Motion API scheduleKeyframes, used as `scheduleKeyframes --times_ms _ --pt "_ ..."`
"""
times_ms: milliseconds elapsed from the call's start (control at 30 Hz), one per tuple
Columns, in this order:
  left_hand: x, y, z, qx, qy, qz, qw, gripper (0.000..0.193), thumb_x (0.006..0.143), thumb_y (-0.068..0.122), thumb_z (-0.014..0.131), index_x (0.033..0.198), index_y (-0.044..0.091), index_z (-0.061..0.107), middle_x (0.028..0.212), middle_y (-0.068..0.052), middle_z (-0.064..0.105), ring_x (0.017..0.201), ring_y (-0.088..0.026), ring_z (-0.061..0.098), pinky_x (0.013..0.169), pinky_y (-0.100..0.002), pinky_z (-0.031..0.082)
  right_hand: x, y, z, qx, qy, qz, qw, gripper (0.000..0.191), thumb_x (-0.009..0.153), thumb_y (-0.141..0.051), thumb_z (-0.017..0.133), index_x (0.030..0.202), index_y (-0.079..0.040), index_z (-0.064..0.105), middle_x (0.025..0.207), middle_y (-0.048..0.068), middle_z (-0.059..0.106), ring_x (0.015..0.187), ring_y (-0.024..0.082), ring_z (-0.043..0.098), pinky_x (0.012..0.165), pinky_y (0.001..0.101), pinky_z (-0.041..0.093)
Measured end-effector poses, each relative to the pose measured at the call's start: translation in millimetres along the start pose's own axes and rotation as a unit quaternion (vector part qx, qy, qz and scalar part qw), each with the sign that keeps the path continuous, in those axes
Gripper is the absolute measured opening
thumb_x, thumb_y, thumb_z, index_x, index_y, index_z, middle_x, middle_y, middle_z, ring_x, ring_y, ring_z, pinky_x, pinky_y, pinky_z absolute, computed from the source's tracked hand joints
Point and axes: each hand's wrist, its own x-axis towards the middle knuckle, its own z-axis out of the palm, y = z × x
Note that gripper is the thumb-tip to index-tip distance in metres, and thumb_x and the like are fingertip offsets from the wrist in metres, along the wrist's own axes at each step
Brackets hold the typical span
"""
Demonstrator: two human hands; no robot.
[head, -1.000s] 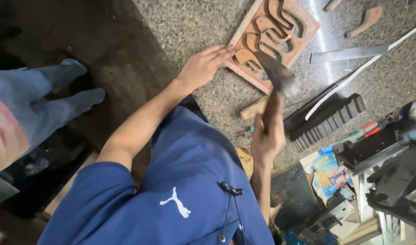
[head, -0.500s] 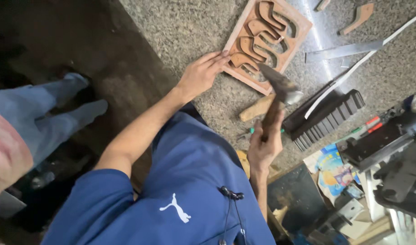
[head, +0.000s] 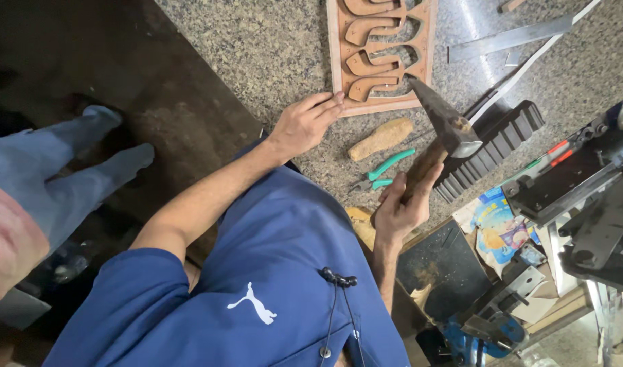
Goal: The person works at a workshop bench with small leather pieces. They hold and turn a leather piece, hammer it on a board, pick pieces out of a wooden form, cut and trim a leather piece with a blade, and operate a blue lever press machine to cut or press leather pieces, handling the cut pieces afterward.
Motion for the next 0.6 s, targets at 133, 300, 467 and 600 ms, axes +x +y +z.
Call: scheduleKeyframes --times_ms 133,300,467,600 --pt "2.2 1.2 0.3 -0.017 -0.008 0.0 1.0 0.03 0.092 0.007 0.072 0.121 0.007 0.072 0.135 -0.005 0.069 0.121 -0.022 0.065 0.094 -0.035 0.059 21.8 -0.1 12.8 -0.088 -0.017 -0.128 0.988 0.065 0.113 -0.005 0.058 0.168 -0.017 0.026 0.116 0.017 0.071 0.08 0.014 0.068 0.07 0.0306 0.058" --pt "2.6 1.1 -3.5 0.002 -0.004 0.002 1.0 0.032 0.087 0.005 0.071 0.119 0.008 0.074 0.133 -0.005 0.07 0.121 -0.023 0.065 0.096 -0.035 0.059 18.0 -13.3 -7.5 -0.011 -0.055 0.042 0.998 0.063 0.108 -0.003 0.063 0.163 -0.01 0.034 0.105 0.015 0.074 0.063 0.011 0.061 0.053 0.0282 0.052" --pt "1.1 2.1 -1.0 -0.002 -0.001 -0.009 1.0 0.031 0.09 0.005 0.071 0.121 0.006 0.074 0.133 -0.004 0.07 0.121 -0.022 0.064 0.097 -0.034 0.059 11.4 -8.8 4.9 -0.033 0.001 0.014 0.999 0.06 0.106 -0.002 0.059 0.162 -0.008 0.039 0.098 0.011 0.069 0.068 0.015 0.06 0.063 0.0318 0.053" --pt "3.4 5.9 2.0 -0.002 0.001 0.0 1.0 0.025 0.094 0.008 0.073 0.118 0.006 0.073 0.132 -0.004 0.07 0.122 -0.021 0.064 0.093 -0.033 0.058 20.4 4.0 13.0 -0.029 -0.045 -0.064 0.996 0.055 0.115 -0.001 0.06 0.164 -0.007 0.035 0.126 0.02 0.069 0.076 0.018 0.059 0.074 0.0338 0.055"
